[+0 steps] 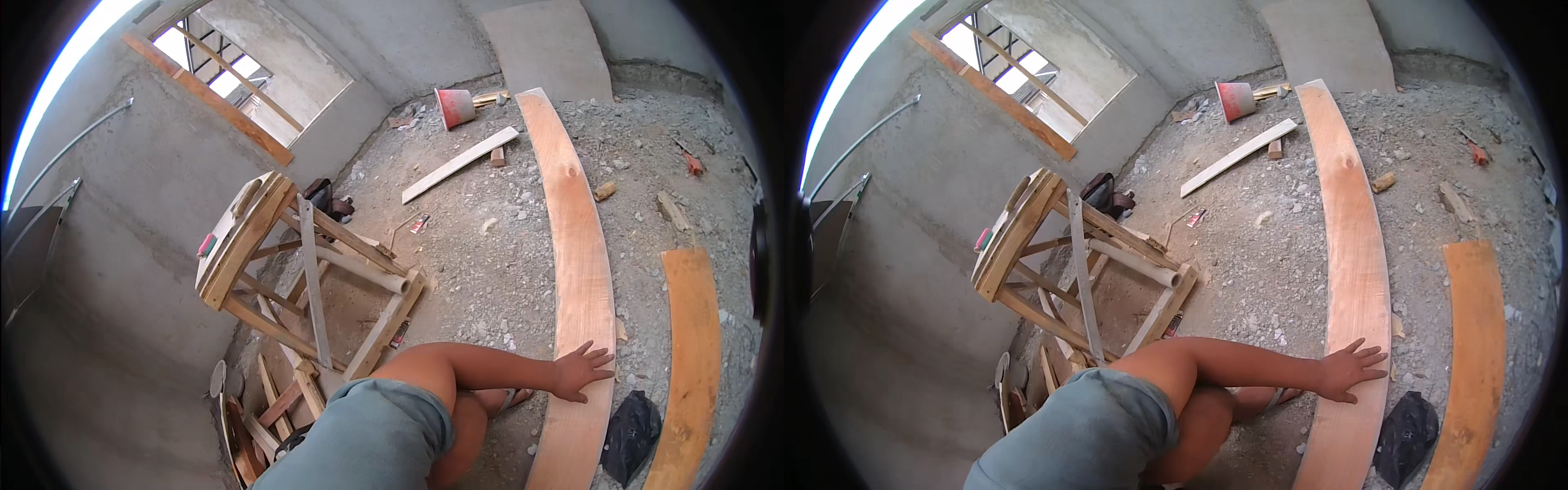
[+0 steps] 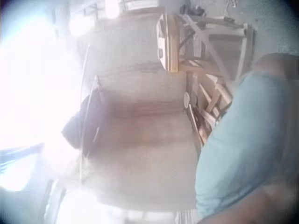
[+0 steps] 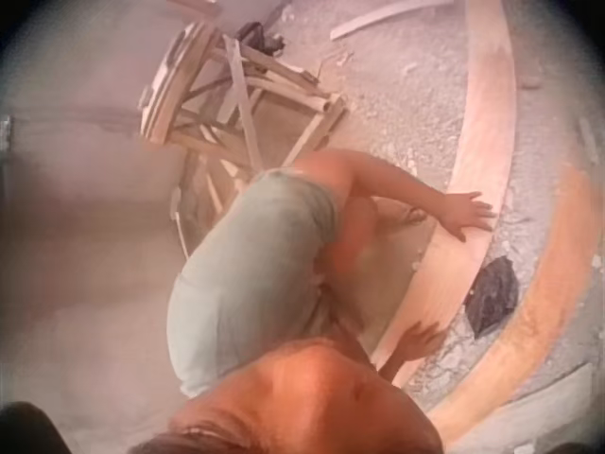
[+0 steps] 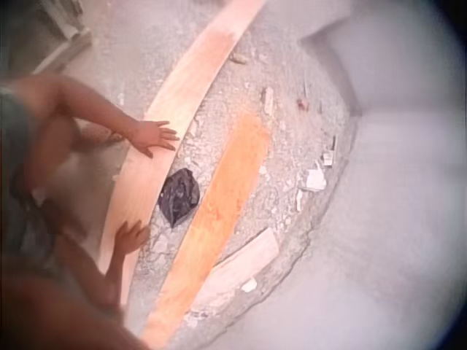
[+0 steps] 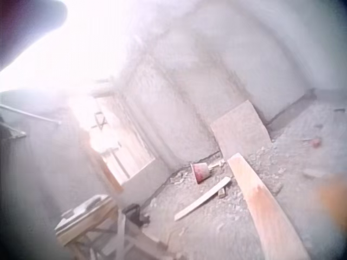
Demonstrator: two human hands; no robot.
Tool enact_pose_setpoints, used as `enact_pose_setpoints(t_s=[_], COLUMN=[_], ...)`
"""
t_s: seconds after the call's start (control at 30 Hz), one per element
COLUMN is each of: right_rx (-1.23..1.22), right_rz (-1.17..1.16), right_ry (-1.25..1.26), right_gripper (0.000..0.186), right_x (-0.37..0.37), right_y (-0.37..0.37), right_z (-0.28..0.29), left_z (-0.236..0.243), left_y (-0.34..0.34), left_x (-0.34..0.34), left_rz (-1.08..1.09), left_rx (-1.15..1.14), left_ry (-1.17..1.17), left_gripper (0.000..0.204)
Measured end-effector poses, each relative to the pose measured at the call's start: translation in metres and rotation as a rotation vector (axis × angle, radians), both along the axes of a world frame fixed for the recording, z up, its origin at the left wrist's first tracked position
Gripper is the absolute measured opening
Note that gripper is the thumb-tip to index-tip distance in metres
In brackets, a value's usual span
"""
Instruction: The person measures wooden boards using a tape measure and cuts a wooden board using a handsaw.
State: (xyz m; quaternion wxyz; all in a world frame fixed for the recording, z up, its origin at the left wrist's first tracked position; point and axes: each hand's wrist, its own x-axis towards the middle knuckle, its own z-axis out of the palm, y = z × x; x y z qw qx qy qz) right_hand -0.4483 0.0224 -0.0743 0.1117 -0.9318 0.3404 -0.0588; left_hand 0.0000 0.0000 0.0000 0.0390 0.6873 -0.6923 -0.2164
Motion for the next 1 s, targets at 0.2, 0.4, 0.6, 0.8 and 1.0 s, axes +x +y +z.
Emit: enact_pose_setpoints(t_s=[0.2,0.4,0.6,0.8,1.0], right_rx=[-0.118,-0.126,-0.126,-0.097,-0.092], right_rz=[0.044,0.119,0.158,0.163,0.134], right_ry=[-0.022,-0.002,0.014,-0.041,-0.064], right_gripper=[0.062,0.071,0.081,0.093,0.098], right_x=[-0.004,0.002,-0.007,-0.016,-0.034], right_y=[-0.031,-0.030,-0.026,-0.020,-0.013], right_z=[-0.008,-0.016,-0.028,-0.049,-0.057], left_z=[0.176,0.423,0.514,0.516,0.504], left_y=[0.107,0.320,0.565,0.699,0.629], left_x=[0.064,0.096,0.184,0.220,0.185], left_rz=[0.486,0.953,1.839,1.977,1.693], left_rx=[-0.413,-0.934,-0.497,-0.358,-0.907], left_ry=[-0.128,-1.037,-1.409,-0.915,-1.190], left_gripper=[0.053,0.026,0.069,0.073,0.058])
